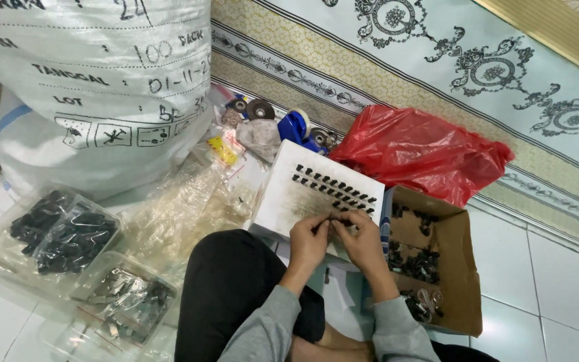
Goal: The person sits on the floor and repeatedly picks small black components from a cardboard box, briefly handles them, and places them into a white tray with rows of slots. The person also handles a small plastic bag near the end of the clip.
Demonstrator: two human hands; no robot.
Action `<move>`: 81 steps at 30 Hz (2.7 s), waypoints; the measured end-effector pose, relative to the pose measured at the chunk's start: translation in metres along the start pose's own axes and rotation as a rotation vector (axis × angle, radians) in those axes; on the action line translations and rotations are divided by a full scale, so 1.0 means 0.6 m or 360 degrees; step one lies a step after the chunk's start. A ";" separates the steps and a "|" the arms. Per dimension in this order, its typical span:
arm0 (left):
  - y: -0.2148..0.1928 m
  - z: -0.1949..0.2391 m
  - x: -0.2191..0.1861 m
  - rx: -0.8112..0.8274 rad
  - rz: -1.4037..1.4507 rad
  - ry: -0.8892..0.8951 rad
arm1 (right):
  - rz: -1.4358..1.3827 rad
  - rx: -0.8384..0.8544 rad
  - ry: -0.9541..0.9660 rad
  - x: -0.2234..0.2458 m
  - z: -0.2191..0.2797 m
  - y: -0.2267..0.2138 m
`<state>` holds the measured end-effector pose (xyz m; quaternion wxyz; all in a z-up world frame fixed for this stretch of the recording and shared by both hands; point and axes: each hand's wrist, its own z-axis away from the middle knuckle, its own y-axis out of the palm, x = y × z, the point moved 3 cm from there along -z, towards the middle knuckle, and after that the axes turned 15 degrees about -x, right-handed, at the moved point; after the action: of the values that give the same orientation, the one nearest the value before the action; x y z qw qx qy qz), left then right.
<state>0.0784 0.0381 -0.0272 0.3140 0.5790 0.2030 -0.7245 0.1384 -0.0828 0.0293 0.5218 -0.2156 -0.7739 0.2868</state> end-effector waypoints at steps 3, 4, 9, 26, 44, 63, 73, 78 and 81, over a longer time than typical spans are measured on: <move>-0.005 -0.004 -0.004 -0.0016 -0.0018 0.0036 | 0.0068 0.0014 -0.0071 -0.001 -0.017 -0.003; -0.010 0.002 -0.018 -0.0022 -0.0018 0.0035 | 0.0066 0.0019 -0.0073 -0.003 -0.028 0.000; -0.004 -0.006 0.004 0.0029 -0.0107 -0.0050 | 0.0645 -0.0080 -0.0522 0.003 -0.072 0.015; 0.009 -0.005 0.019 0.0120 0.0013 -0.0185 | 0.0952 0.0025 -0.0488 -0.046 -0.093 0.049; -0.001 0.002 0.002 0.0102 -0.0108 -0.0105 | 0.0839 -0.0011 -0.0469 -0.019 -0.093 0.015; -0.003 0.087 -0.040 0.0234 -0.0649 0.0629 | 0.0815 0.0376 0.1005 -0.346 0.162 -0.338; 0.044 0.025 -0.112 -0.0172 -0.1072 0.0736 | 0.0394 0.0616 0.1055 -0.263 0.084 -0.325; 0.057 -0.002 -0.091 -0.0200 -0.1253 0.0768 | 0.0355 0.0630 0.1123 -0.279 0.085 -0.340; 0.063 0.000 -0.094 -0.0208 -0.1253 0.0716 | 0.0380 0.0629 0.1126 -0.292 0.084 -0.336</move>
<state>0.1117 0.0234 0.0301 -0.0015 0.5797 0.5160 -0.6307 0.1483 -0.3544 0.0295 0.7498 -0.2846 -0.4468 0.3965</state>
